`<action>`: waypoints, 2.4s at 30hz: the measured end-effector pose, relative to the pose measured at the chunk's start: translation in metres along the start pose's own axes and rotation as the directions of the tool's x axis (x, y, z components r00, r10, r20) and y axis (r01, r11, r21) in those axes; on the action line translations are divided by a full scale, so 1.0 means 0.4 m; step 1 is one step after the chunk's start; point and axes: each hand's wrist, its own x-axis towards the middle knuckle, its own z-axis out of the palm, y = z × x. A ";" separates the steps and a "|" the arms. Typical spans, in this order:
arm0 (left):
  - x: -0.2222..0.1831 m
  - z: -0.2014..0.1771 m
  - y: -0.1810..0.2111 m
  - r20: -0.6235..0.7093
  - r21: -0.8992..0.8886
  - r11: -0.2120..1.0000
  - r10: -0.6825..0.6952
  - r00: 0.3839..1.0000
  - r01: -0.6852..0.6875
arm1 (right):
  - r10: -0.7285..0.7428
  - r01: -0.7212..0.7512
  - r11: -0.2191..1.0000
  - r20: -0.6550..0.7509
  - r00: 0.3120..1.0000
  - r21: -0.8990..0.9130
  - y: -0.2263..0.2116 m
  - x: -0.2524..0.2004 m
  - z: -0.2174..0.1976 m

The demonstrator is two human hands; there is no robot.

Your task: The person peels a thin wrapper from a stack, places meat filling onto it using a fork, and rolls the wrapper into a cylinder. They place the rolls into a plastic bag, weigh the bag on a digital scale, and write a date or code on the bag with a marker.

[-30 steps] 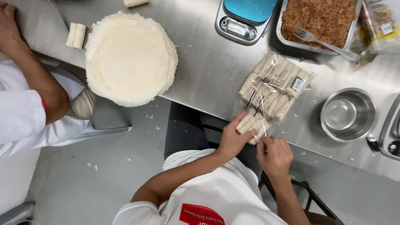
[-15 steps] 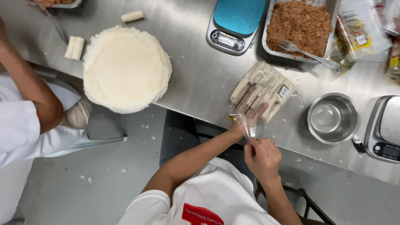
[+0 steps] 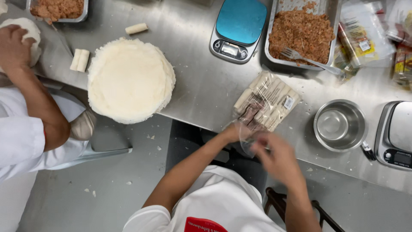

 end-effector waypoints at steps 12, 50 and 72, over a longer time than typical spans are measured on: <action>-0.071 -0.762 0.270 0.267 0.143 0.989 -0.006 0.964 -0.034 | 0.100 -0.136 0.986 -0.311 0.945 -0.096 0.067 0.185 0.013; 0.038 -0.686 0.424 -0.111 0.218 0.973 -0.055 0.992 0.079 | 0.221 0.131 0.880 -0.637 0.739 0.457 0.070 0.101 0.075; -0.022 -0.187 0.212 -0.259 -0.706 0.698 -0.091 0.962 -0.124 | 0.422 0.262 0.607 -0.584 0.693 0.750 0.053 0.151 0.137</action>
